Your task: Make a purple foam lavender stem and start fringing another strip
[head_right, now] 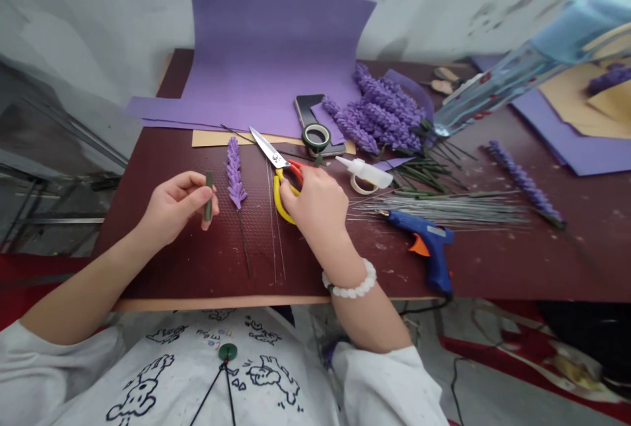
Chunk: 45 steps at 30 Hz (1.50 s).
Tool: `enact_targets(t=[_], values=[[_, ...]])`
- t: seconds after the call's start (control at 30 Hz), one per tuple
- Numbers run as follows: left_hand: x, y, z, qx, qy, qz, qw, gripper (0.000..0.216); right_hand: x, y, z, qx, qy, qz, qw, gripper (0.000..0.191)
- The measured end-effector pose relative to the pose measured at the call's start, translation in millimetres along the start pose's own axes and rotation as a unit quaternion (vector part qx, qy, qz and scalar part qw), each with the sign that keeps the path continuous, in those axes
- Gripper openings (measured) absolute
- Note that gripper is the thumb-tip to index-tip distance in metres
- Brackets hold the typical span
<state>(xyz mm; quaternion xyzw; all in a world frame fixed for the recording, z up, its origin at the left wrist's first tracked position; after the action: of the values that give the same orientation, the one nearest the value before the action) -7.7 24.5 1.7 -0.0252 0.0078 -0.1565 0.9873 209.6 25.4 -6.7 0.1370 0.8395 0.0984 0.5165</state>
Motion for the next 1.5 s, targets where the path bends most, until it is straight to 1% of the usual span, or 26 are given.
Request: enact_targets(t=[0.03,0.07,0.1,0.13,0.17,0.23,0.3,0.4,0.5,0.57,0.67,0.77,0.87,1.07,1.23,1.37,1.5], values=[[1.7,-1.3,-1.2,-0.001,0.021,-0.001,1.0,0.029,-2.6,-2.9,-4.2,-0.042,0.029,0.025,0.998,0.028],[3.3,-2.7,-2.2,0.002,0.045,-0.001,0.999,0.028,-4.3,-6.1,-8.9,-0.083,0.072,0.034,0.993,0.024],[5.0,-4.2,-3.2,0.007,0.072,-0.002,0.997,0.027,-5.1,-9.5,-14.0,-0.117,0.128,0.023,0.985,0.022],[6.7,-5.7,-4.0,0.013,0.102,-0.004,0.995,0.026,-4.7,-13.1,-19.1,-0.14,0.196,-0.009,0.971,0.022],[8.3,-7.1,-4.6,0.021,0.133,-0.008,0.991,0.025,-3.2,-16.7,-24.0,-0.15,0.266,-0.058,0.95,0.022],[10.9,-9.7,-5.6,0.037,0.189,-0.016,0.981,0.024,1.2,-23.1,-31.9,-0.137,0.365,-0.136,0.911,0.023],[12.2,-11.2,-6.3,0.049,0.222,-0.017,0.974,0.025,5.2,-27.4,-35.8,-0.114,0.41,-0.168,0.889,0.022],[12.2,-11.9,-7.2,0.056,0.235,-0.018,0.97,0.027,7.5,-29.1,-35.4,-0.086,0.443,-0.179,0.874,0.023],[12.1,-11.3,-7.4,0.032,0.216,-0.035,0.975,0.023,6.4,-28.0,-32.3,-0.064,0.466,-0.181,0.864,0.024],[12.9,-10.2,-6.9,-0.007,0.165,-0.054,0.985,0.022,6.0,-27.4,-30.9,-0.055,0.483,-0.189,0.853,0.024],[15.0,-8.4,-5.9,-0.069,0.047,-0.092,0.992,0.028,7.5,-27.8,-30.2,-0.041,0.53,-0.215,0.819,0.022],[16.8,-7.6,-6.3,-0.118,-0.05,-0.137,0.982,0.032,9.7,-28.8,-30.5,-0.031,0.579,-0.234,0.781,0.02],[16.9,-7.5,-7.7,-0.147,-0.093,-0.163,0.971,0.031,10.6,-29.0,-30.7,-0.019,0.612,-0.241,0.753,0.018],[13.3,-5.7,-6.8,-0.12,-0.077,-0.164,0.976,0.026,10.9,-27.4,-29.9,0.016,0.642,-0.264,0.72,0.018],[13.8,-4.8,-5.1,-0.127,-0.08,-0.164,0.975,0.025,12.2,-27.1,-29.4,0.02,0.665,-0.27,0.696,0.015],[15.9,-5.0,-5.6,-0.13,-0.072,-0.154,0.977,0.027,10.7,-26.3,-30.6,0.021,0.662,-0.282,0.694,0.014],[15.8,-4.6,-9.2,-0.134,-0.102,-0.175,0.97,0.028,5.9,-24.4,-30.6,0.012,0.651,-0.295,0.699,0.013]])
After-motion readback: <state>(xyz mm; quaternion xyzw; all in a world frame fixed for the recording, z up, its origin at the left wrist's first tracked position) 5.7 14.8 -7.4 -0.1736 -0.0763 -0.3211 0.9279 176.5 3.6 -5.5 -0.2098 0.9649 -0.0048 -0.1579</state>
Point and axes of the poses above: each hand's wrist, its own y-axis towards the middle knuckle, its own x-axis out of the palm, z = x × y, the point moved 1 cm from there along y, towards the middle knuckle, and after that the axes turned 10 degrees about y, right-handed, at the moved point
